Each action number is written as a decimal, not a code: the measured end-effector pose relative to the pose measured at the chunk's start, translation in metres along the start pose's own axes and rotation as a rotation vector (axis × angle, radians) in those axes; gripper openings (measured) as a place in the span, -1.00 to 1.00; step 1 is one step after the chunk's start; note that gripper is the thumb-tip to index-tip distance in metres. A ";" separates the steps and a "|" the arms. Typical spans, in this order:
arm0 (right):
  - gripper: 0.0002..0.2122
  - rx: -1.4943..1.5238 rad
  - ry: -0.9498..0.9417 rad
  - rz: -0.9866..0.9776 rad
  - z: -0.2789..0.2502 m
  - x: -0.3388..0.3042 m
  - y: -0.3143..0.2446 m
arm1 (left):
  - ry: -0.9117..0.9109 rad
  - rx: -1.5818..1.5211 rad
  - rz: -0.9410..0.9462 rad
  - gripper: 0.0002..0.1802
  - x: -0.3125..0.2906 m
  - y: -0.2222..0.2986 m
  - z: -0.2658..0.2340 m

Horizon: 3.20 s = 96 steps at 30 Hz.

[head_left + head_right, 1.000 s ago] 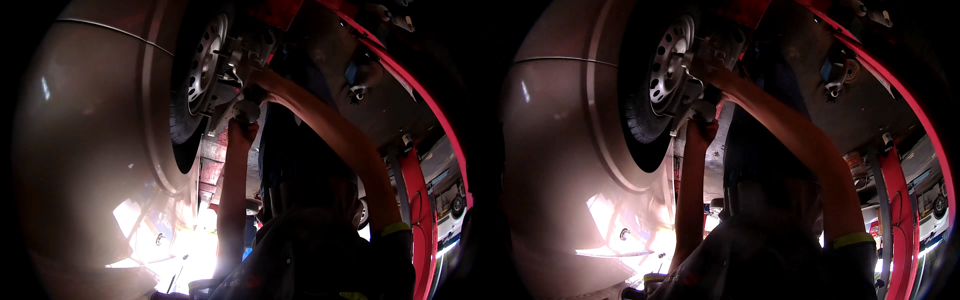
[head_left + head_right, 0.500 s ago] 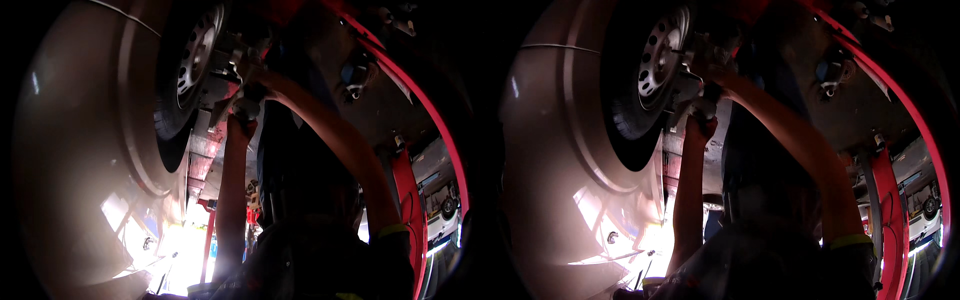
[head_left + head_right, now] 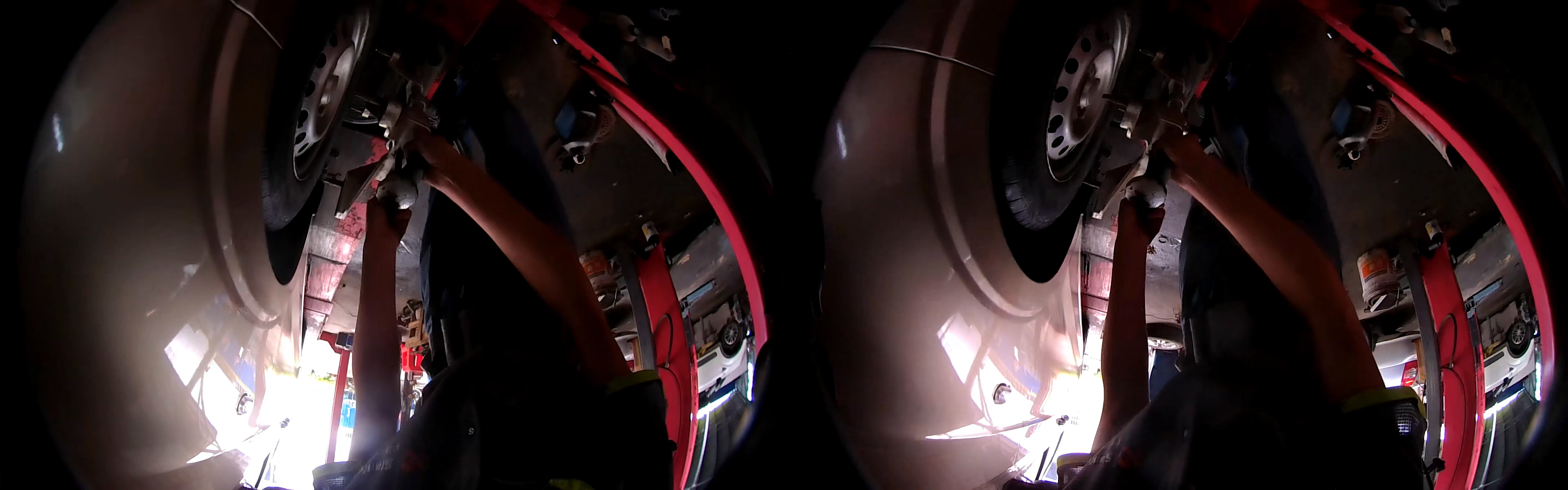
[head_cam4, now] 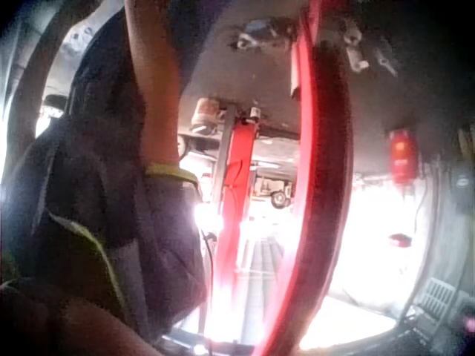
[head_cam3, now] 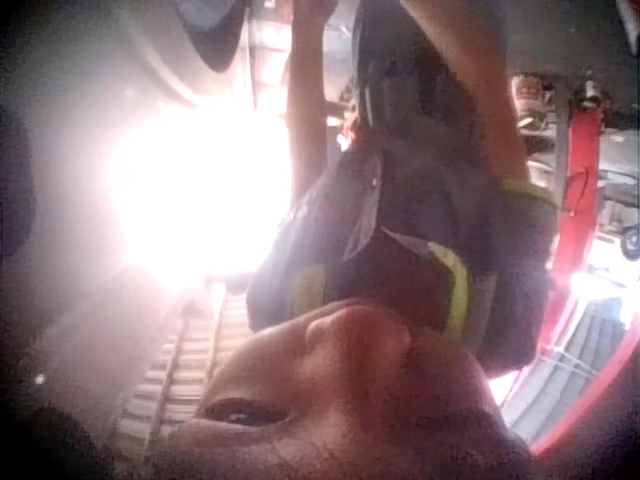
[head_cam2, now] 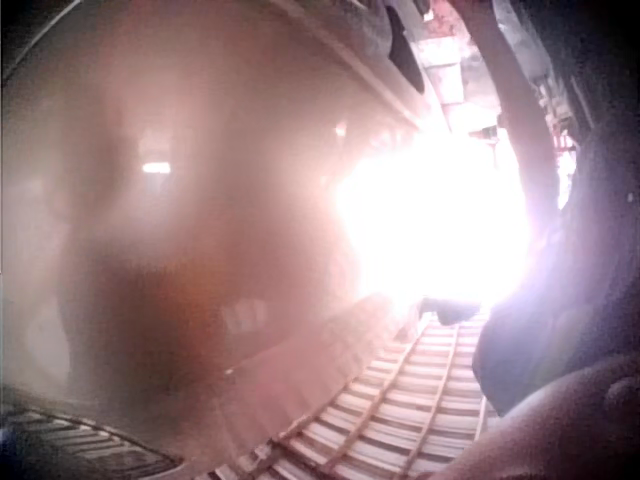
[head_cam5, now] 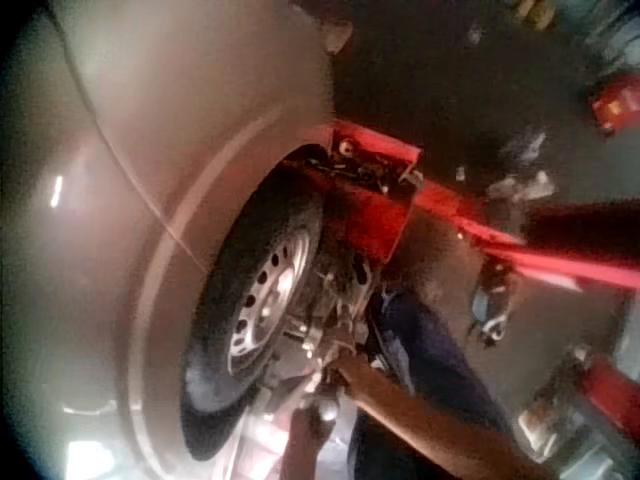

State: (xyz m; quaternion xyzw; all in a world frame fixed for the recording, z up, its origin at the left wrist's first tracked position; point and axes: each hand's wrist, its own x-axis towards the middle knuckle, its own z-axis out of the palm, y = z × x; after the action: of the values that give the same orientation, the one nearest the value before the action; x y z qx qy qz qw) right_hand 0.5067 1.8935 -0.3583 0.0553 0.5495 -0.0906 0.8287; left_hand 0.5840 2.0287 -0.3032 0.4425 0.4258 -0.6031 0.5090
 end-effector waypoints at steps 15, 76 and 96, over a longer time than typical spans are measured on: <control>-0.81 0.417 -0.040 -0.053 0.008 -0.005 -0.053 | 0.077 0.044 -0.201 -0.79 0.005 0.022 0.059; -0.13 0.216 0.575 0.075 0.068 0.017 -0.029 | -0.076 2.819 1.402 -0.51 -0.050 0.040 0.126; -0.23 0.281 0.329 -0.081 0.054 0.016 -0.025 | 0.666 2.507 1.365 -0.59 -0.021 0.019 0.121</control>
State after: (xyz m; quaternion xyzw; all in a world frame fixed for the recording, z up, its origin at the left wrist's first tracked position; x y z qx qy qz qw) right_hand 0.5565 1.8571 -0.3516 0.1623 0.6611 -0.1892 0.7076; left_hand 0.5925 1.9143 -0.2543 0.8128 -0.5582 -0.0897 -0.1401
